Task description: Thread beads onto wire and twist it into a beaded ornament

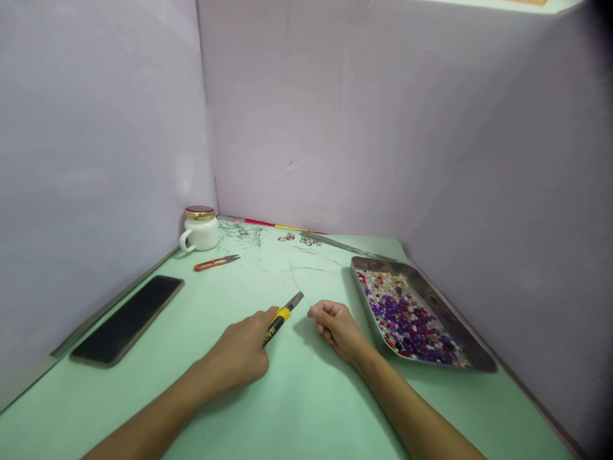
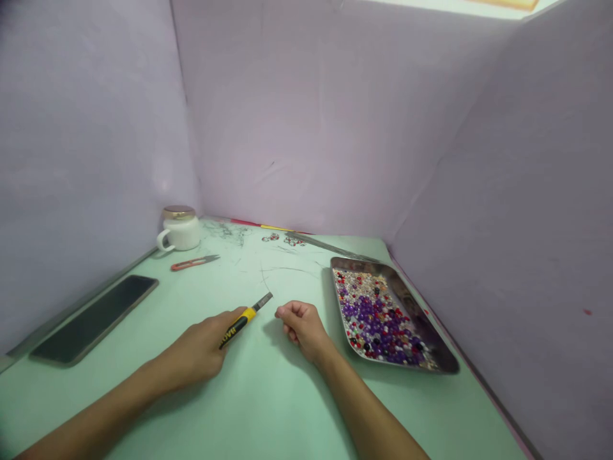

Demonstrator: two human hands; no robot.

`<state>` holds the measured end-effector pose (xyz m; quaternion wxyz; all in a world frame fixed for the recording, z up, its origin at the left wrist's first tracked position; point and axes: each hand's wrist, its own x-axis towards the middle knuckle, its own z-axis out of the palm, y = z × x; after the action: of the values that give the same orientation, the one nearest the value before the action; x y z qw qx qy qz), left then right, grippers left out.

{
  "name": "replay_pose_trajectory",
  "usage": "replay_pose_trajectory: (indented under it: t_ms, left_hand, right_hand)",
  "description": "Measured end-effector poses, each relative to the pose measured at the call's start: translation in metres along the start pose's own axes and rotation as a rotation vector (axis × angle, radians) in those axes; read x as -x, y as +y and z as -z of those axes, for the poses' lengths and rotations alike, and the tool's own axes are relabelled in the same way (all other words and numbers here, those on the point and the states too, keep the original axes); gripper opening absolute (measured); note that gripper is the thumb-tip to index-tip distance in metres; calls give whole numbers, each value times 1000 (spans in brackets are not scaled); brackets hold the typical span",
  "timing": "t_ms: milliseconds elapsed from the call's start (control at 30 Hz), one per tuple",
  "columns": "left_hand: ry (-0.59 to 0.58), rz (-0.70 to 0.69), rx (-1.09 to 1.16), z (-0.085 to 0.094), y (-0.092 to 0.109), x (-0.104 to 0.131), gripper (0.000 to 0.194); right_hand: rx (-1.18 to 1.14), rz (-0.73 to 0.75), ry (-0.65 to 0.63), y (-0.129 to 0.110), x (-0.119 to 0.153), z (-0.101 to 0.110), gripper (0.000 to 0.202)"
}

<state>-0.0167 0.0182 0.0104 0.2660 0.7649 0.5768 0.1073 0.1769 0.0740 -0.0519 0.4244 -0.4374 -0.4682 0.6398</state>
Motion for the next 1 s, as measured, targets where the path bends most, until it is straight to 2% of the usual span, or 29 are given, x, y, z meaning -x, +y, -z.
replay_pose_trajectory:
  t_ms: [100, 200, 267, 333, 400, 433, 500, 600, 700, 767, 867, 933, 1000]
  left_hand:
    - [-253, -38, 580, 10, -3, 2, 26]
    - [-491, -46, 1065, 13, -4, 2, 32]
    - [-532, -46, 1204, 12, -4, 1, 39]
    - [-458, -47, 1068, 9, -4, 0, 34]
    - [-263, -62, 705, 6, -4, 0, 27]
    - [-153, -59, 483, 5, -4, 0, 31]
    - [20, -29, 58, 0, -2, -1, 52]
    - [110, 34, -398, -7, 2, -2, 76]
    - [149, 52, -527, -11, 4, -4, 77]
    - [159, 69, -426, -9, 1, -5, 74]
    - [105, 61, -10, 0, -5, -5, 55]
    - [-34, 36, 394, 7, -7, -4, 35]
    - [-241, 0, 828, 13, -7, -1, 25]
  right_hand:
    - [-18, 30, -23, 0, 2, 1, 29]
    - [-40, 46, -47, 0, 3, 3, 32]
    - [-53, 44, -54, -1, 4, 4, 33]
    - [-60, 34, -52, -1, 4, 4, 32]
    - [-60, 19, -46, -2, 3, 4, 32]
    - [-57, 11, -42, -2, 3, 3, 31]
    - [-50, -3, -32, -3, 2, 2, 30]
    - [-36, -20, -17, -4, 0, 0, 28]
    - [-32, -20, -9, -4, 0, -1, 28]
    - [-33, -12, -13, -4, 1, -1, 28]
    - [-29, 6, -22, -2, 1, -1, 29]
    - [-25, 18, -29, -1, 1, 0, 29]
    - [-28, 29, -41, -1, 2, 0, 30]
